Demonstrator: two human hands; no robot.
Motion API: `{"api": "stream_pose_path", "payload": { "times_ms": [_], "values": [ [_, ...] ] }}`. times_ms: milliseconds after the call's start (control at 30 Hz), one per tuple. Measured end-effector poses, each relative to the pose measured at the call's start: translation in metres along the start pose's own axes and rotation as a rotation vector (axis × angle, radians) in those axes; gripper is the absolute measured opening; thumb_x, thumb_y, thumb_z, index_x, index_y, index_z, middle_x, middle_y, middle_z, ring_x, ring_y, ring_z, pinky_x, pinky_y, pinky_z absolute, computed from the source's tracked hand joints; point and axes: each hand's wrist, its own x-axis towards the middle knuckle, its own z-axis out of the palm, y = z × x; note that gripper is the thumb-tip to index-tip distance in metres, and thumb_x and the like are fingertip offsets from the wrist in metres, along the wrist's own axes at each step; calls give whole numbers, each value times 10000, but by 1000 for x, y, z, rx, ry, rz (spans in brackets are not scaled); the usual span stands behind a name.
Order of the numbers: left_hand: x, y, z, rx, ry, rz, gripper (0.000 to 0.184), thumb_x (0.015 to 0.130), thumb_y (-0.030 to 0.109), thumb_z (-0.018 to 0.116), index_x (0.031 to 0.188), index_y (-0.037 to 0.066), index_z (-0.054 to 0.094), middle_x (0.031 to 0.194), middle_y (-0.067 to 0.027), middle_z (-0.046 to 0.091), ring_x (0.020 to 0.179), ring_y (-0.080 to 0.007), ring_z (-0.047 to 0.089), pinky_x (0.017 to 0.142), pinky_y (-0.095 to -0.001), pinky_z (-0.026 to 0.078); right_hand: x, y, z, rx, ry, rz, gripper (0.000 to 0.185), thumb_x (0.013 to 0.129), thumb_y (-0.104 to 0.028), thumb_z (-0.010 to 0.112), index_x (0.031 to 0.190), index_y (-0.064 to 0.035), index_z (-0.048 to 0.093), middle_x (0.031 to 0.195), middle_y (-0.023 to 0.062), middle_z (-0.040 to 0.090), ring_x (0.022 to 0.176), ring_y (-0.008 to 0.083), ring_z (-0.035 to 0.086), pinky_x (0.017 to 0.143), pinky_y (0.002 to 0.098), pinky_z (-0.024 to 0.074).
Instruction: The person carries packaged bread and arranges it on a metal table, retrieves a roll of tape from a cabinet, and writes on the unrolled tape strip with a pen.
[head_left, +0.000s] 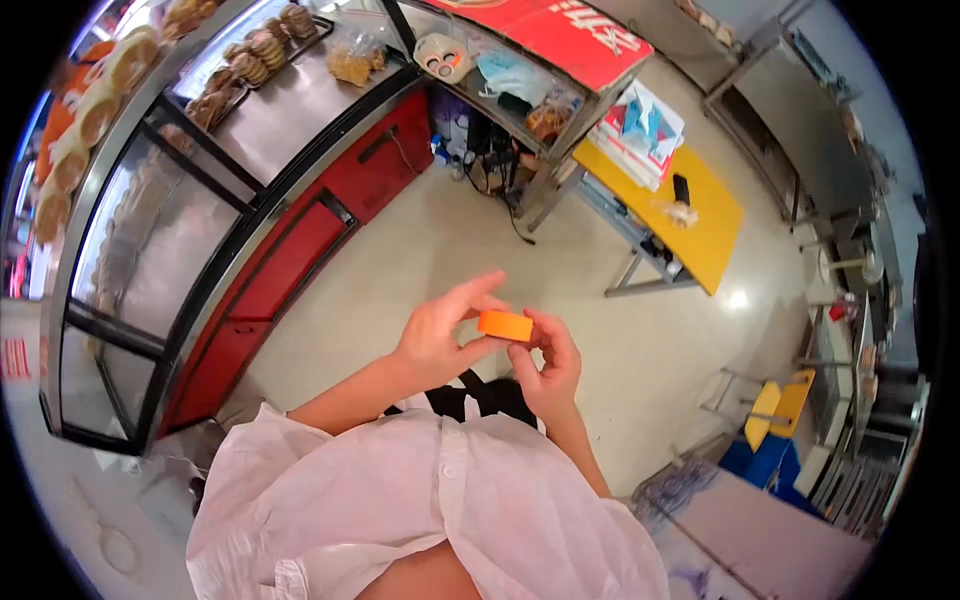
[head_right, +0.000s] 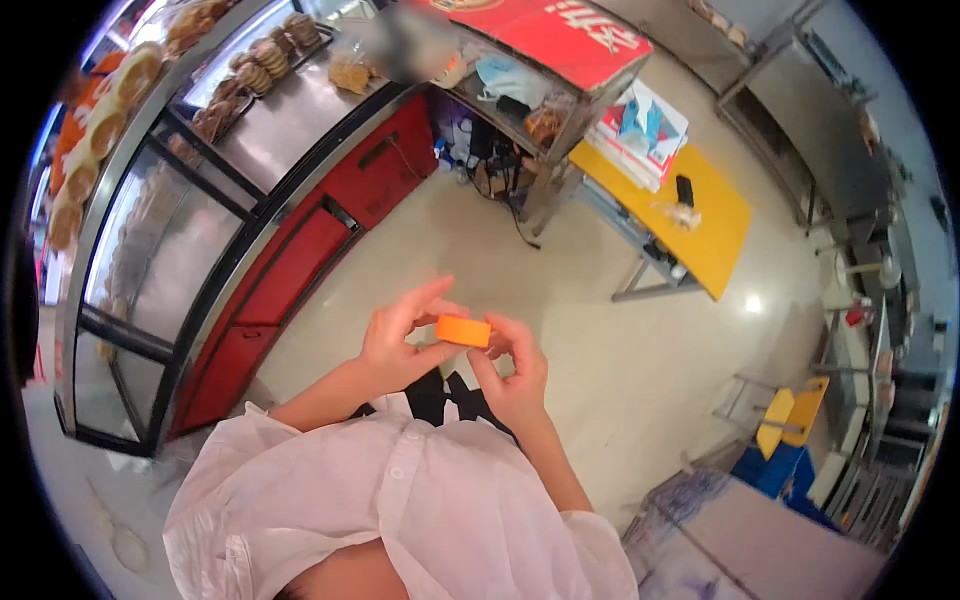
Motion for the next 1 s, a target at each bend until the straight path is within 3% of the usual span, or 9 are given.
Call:
{"api": "stream_pose_path", "payload": {
  "times_ms": [100, 133, 200, 400, 500, 567, 667, 833, 1000],
  "values": [
    [-10, 30, 36, 191, -6, 290, 739, 802, 24, 799, 1441, 34, 426, 1123, -121, 724, 1034, -216, 710, 896, -363, 555, -10, -16, -48, 65, -83, -47, 360, 875, 25, 698, 1221, 1, 600, 1043, 80, 677, 891, 129, 649, 799, 266, 519],
    [-12, 37, 54, 201, 15, 288, 739, 802, 24, 799, 1441, 34, 426, 1123, -121, 724, 1034, -216, 710, 896, -363, 555, -13, -21, -64, 114, -90, -53, 338, 885, 31, 688, 1211, 8, 600, 1050, 84, 678, 911, 134, 654, 818, 270, 521],
    [-17, 51, 90, -289, 71, 120, 648, 806, 25, 794, 1387, 39, 507, 1129, -103, 725, 1084, -202, 691, 910, -347, 541, -21, -35, -96, 178, -116, 31, 338, 919, 39, 642, 1247, 19, 563, 1083, 94, 676, 950, 140, 656, 859, 278, 521],
    [-11, 64, 164, -81, 36, 180, 369, 817, 73, 775, 1176, 61, 690, 1110, -84, 708, 971, -253, 695, 839, -351, 547, -40, -29, -163, 676, -201, 214, 367, 963, 0, 587, 1314, 11, 484, 1157, 106, 656, 1007, 149, 649, 877, 311, 525],
    [-14, 86, 165, 361, 80, 397, 470, 806, 40, 778, 1254, 48, 637, 1079, -100, 716, 947, -284, 692, 827, -370, 550, -34, -35, -169, 426, -135, 160, 428, 910, -2, 652, 1307, 2, 493, 1197, 115, 621, 983, 158, 648, 843, 302, 524],
    [-23, 93, 162, 444, 159, 408, 539, 804, 63, 772, 1312, 66, 595, 1071, -92, 705, 933, -297, 679, 809, -381, 554, -31, -35, -174, -48, -101, -202, 562, 826, 5, 724, 1340, -13, 494, 1207, 121, 587, 937, 169, 644, 798, 288, 523],
    [-38, 101, 151, 553, 241, 434, 648, 809, 85, 761, 1405, 84, 508, 1077, -82, 696, 929, -309, 669, 788, -391, 559, -24, -49, -168, -230, -137, -420, 614, 759, 4, 771, 1327, -27, 542, 1197, 128, 569, 860, 181, 638, 735, 279, 531],
    [-61, 105, 131, 547, 274, 496, 719, 827, 57, 747, 1464, 63, 416, 1126, -96, 700, 971, -322, 677, 813, -393, 558, -21, -66, -142, -213, -214, -526, 506, 769, -12, 779, 1248, -44, 617, 1195, 132, 580, 811, 184, 638, 656, 276, 541],
    [-83, 89, 118, 225, 162, 432, 747, 934, -7, 639, 1549, 66, 222, 1236, -189, 653, 1163, -343, 646, 981, -447, 522, -22, -84, -126, -146, -292, -543, 396, 778, -29, 787, 1147, -56, 646, 1117, 117, 627, 808, 193, 643, 643, 283, 545]
  ]
}}
